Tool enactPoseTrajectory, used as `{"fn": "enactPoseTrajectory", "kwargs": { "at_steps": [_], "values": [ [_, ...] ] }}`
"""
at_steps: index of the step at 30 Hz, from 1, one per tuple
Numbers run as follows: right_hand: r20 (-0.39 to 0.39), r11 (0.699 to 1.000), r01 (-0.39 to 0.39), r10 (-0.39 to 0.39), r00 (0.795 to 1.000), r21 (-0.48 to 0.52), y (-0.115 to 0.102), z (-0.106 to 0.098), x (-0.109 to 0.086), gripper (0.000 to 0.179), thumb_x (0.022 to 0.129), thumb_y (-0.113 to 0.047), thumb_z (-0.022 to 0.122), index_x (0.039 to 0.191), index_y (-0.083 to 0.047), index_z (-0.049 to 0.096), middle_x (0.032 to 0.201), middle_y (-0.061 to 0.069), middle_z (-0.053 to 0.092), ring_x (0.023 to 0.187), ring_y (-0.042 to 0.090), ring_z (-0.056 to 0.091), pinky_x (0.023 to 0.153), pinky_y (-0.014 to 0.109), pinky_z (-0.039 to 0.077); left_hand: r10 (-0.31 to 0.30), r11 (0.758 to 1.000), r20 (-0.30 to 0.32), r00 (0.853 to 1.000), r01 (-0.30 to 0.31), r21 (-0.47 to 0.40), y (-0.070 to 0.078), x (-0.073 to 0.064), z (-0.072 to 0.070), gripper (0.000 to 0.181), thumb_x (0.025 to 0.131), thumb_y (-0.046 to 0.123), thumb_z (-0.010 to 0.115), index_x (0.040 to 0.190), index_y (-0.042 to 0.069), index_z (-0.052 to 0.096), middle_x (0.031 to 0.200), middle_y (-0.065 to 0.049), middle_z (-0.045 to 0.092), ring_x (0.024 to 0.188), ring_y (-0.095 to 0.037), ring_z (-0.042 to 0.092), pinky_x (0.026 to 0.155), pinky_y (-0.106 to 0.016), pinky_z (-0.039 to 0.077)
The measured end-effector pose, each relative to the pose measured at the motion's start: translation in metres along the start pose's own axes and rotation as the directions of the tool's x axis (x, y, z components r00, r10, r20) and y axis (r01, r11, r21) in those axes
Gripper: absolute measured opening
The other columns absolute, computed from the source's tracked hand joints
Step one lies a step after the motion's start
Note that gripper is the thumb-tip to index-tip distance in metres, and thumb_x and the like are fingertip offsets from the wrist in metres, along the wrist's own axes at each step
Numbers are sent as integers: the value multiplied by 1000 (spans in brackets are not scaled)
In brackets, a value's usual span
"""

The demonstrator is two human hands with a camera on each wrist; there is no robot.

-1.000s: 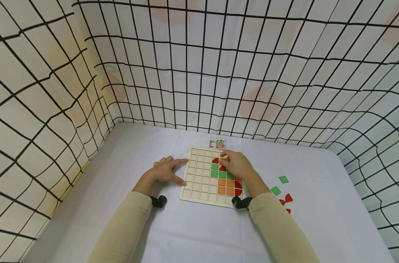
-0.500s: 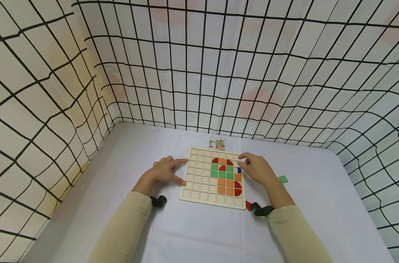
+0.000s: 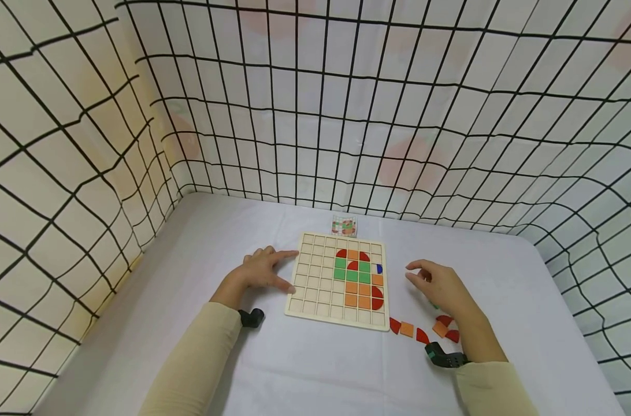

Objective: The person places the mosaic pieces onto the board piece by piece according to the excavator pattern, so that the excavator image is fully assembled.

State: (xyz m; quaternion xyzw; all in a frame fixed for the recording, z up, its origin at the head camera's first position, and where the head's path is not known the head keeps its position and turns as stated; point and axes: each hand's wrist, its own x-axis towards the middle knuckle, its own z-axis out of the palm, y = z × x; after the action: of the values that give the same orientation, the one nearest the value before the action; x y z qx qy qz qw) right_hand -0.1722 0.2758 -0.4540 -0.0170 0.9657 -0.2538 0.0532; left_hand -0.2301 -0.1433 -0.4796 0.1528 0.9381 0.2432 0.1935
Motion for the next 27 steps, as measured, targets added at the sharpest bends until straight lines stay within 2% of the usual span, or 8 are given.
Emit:
{"fn": "enactPoseTrajectory", "kwargs": {
  "at_steps": [7,14,17,22,27],
  "values": [
    [107,997,9,-16,994,73,8,6,-22,33,94,-33,73,122,-18,69,86,2,56,81,19,51,60,26,44,-7,1000,2,1000,7,-1,-1,1,0,97,68,57,88,153,42,44,121,-1,53,100,-19,43,85,-39,30],
    [243,989,-30,-7,970,147,5,19,-36,28,84,-30,83,109,-22,72,82,0,58,76,17,53,58,24,42,-5,1000,-2,1000,5,0,-1,1,1,97,67,58,88,153,43,44,124,-1,53,102,-18,43,87,-40,30],
    [280,988,-15,-29,959,153,4,24,-41,30,81,-31,86,106,-22,72,82,-1,57,77,15,51,60,24,41,-6,1000,-2,1000,6,-1,-1,1,1,97,67,58,88,153,43,44,124,-1,53,102,-18,43,86,-39,30],
    [316,985,-14,-41,948,172,2,29,-45,33,78,-31,88,105,-21,71,82,-1,55,76,14,50,62,24,39,-4,1000,-1,1000,4,4,-2,2,1,98,68,57,88,154,42,43,121,0,53,100,-18,43,85,-38,29],
    [312,984,-18,-39,949,177,2,31,-46,34,80,-26,87,109,-21,71,82,-1,54,76,14,50,62,24,39,-6,1000,-6,1000,6,9,-3,2,2,98,68,58,88,153,43,43,120,0,53,100,-18,43,85,-38,29]
  ]
}}
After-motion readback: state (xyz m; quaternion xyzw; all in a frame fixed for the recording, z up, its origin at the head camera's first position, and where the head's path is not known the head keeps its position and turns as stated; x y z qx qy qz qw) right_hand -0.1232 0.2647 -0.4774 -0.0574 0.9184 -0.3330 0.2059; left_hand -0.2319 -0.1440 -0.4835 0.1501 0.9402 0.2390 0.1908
